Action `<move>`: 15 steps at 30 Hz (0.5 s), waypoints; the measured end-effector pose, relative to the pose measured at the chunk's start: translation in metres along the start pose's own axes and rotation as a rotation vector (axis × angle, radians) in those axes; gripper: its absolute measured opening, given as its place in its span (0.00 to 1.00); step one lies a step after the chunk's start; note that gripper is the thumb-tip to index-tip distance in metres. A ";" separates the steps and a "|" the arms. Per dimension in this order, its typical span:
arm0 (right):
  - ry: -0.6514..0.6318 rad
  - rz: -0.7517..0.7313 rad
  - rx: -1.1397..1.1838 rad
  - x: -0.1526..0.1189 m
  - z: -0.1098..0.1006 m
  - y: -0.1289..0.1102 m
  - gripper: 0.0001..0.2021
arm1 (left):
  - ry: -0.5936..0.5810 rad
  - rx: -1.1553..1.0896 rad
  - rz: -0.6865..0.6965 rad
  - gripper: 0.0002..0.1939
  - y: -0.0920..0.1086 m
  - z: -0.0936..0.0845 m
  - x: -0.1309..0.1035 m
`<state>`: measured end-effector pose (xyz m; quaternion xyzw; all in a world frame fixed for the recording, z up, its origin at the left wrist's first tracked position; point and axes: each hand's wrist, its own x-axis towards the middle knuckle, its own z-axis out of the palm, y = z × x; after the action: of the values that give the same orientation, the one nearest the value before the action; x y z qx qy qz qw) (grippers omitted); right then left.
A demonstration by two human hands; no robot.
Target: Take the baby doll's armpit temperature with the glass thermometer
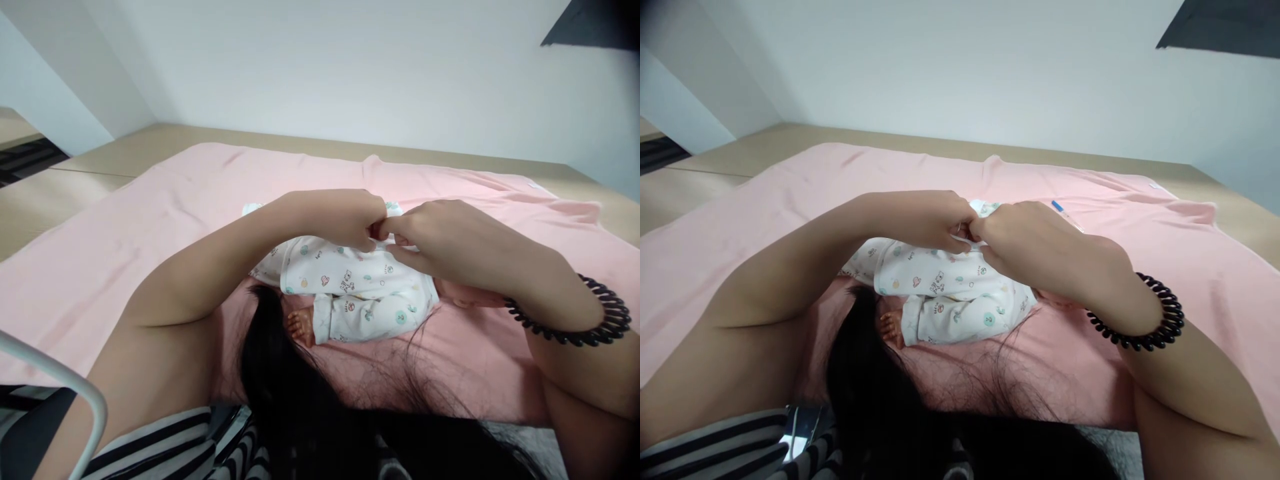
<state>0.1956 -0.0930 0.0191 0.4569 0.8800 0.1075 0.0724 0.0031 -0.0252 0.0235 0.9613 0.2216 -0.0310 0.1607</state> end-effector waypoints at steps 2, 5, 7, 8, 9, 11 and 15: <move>-0.009 -0.007 0.008 0.001 0.000 0.001 0.13 | 0.002 0.007 -0.001 0.18 0.001 0.001 0.000; -0.008 -0.006 0.017 0.001 0.001 0.002 0.14 | 0.002 0.018 -0.002 0.20 0.002 0.001 0.000; 0.002 -0.002 0.027 0.001 0.000 0.001 0.14 | 0.007 0.027 0.007 0.21 0.003 0.001 0.000; 0.004 0.001 0.030 0.000 0.000 0.001 0.14 | 0.011 0.033 0.013 0.21 0.004 0.001 0.000; 0.001 0.006 0.030 0.000 -0.001 0.000 0.13 | 0.014 0.039 0.018 0.21 0.004 0.001 0.000; -0.017 0.017 0.029 0.000 -0.003 0.000 0.13 | 0.023 0.053 0.026 0.20 0.004 0.001 0.001; -0.030 0.040 0.041 0.000 -0.003 0.003 0.14 | 0.062 0.047 0.032 0.16 0.001 0.000 0.003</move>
<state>0.1975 -0.0921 0.0230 0.4776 0.8714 0.0841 0.0741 0.0060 -0.0253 0.0232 0.9688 0.2100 -0.0038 0.1315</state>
